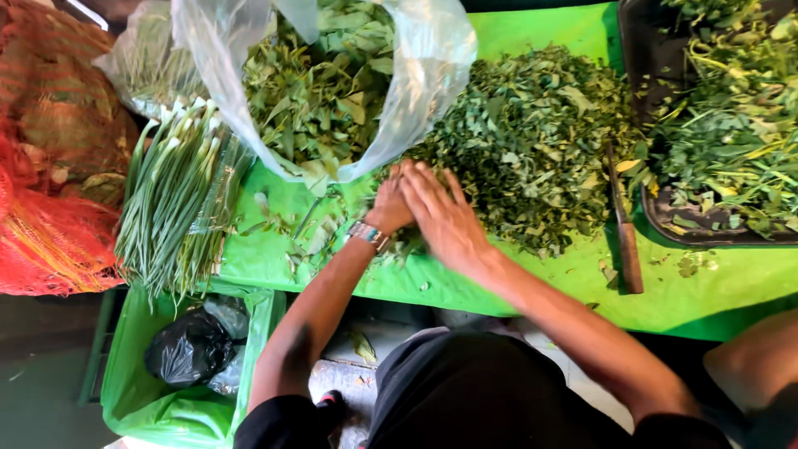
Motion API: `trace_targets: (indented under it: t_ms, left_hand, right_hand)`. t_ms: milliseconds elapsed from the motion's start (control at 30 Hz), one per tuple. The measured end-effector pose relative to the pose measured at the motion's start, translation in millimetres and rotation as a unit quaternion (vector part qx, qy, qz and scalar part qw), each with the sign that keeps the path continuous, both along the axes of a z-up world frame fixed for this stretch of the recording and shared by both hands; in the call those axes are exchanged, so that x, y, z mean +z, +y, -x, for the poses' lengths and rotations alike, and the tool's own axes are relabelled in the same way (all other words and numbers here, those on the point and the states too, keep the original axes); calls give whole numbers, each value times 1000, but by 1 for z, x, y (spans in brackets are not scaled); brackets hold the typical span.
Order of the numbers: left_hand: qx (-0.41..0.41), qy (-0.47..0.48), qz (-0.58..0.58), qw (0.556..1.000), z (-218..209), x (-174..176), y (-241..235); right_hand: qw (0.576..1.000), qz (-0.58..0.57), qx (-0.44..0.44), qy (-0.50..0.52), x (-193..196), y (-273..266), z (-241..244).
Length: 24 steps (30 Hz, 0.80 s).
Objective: The person chops leafy greens on a workspace using a knife, while occasionally moving bunches of greens from a bag to the work area.
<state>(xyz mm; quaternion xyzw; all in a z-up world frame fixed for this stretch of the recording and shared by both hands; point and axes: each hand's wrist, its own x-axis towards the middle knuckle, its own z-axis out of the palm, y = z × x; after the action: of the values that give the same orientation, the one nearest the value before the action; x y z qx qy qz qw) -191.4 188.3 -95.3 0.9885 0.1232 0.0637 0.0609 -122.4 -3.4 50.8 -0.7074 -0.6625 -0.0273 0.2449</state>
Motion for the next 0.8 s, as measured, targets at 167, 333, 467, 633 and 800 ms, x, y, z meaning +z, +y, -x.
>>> trace_targets:
  t_ms: [167, 333, 467, 633, 800]
  left_hand:
    - [73, 24, 163, 984, -6, 31, -9]
    - [70, 83, 158, 981, -6, 72, -16]
    - [109, 63, 196, 972, 10, 105, -29]
    - [106, -33, 13, 994, 36, 122, -63]
    - [187, -182, 31, 965, 34, 118, -104]
  right_hand:
    - [993, 107, -17, 39, -5, 22, -9]
    - [965, 255, -54, -37, -1, 39, -15]
    - [965, 254, -50, -45, -14, 48, -22]
    - [973, 202, -47, -102, -42, 54, -27]
    - [974, 199, -23, -107, -63, 59, -42]
